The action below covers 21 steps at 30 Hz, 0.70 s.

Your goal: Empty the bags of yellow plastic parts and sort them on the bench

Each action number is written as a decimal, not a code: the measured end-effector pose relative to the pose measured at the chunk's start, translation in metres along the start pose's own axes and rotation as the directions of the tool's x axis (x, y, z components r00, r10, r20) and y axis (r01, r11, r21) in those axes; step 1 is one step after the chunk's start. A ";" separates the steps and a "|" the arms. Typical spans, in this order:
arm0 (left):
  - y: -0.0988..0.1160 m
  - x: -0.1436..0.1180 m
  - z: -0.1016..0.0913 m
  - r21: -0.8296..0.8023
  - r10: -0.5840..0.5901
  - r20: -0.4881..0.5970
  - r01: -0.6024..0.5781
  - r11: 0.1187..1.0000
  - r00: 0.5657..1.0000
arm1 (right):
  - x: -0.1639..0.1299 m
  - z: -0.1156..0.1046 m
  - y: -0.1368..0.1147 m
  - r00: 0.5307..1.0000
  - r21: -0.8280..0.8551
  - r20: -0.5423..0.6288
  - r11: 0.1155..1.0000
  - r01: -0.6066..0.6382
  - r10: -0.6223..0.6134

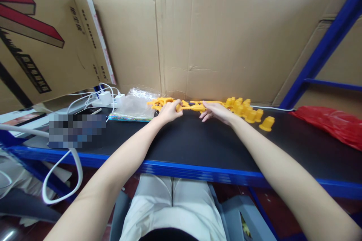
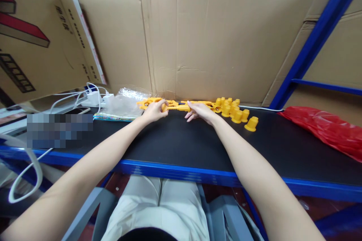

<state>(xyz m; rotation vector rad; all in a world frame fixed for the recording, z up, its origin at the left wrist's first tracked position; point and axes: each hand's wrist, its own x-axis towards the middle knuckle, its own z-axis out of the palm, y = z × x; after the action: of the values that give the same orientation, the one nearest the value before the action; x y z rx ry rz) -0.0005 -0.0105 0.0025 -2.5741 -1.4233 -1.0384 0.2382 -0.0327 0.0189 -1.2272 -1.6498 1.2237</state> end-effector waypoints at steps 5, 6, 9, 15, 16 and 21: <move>-0.001 0.000 -0.001 -0.005 0.002 -0.023 -0.002 1.000 1.000 | -0.003 -0.003 -0.001 0.997 0.037 0.057 0.998 0.049 -0.051; -0.001 0.000 -0.001 -0.006 0.006 -0.026 -0.006 1.000 1.000 | -0.003 -0.003 -0.001 0.997 0.035 0.056 0.998 0.052 -0.054; 0.000 0.000 -0.002 -0.013 0.018 -0.029 -0.018 1.000 0.999 | -0.003 -0.002 -0.002 0.998 0.015 0.050 0.999 0.042 -0.042; 0.003 -0.001 -0.003 -0.015 0.018 -0.008 -0.018 1.000 1.000 | 0.001 0.001 -0.001 0.999 -0.022 -0.026 0.999 -0.023 0.023; 0.003 -0.001 -0.004 -0.010 0.014 -0.007 -0.014 1.000 1.000 | 0.002 0.002 0.000 0.999 -0.027 -0.027 0.999 -0.035 0.034; 0.004 -0.001 -0.004 -0.001 -0.005 -0.009 0.005 1.000 1.000 | 0.003 -0.004 0.001 0.999 -0.033 0.036 0.999 -0.038 0.039</move>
<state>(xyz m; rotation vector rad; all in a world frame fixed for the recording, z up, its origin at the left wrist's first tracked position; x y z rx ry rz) -0.0003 -0.0148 0.0062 -2.5648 -1.4280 -1.0496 0.2411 -0.0292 0.0185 -1.2684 -1.6857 1.2541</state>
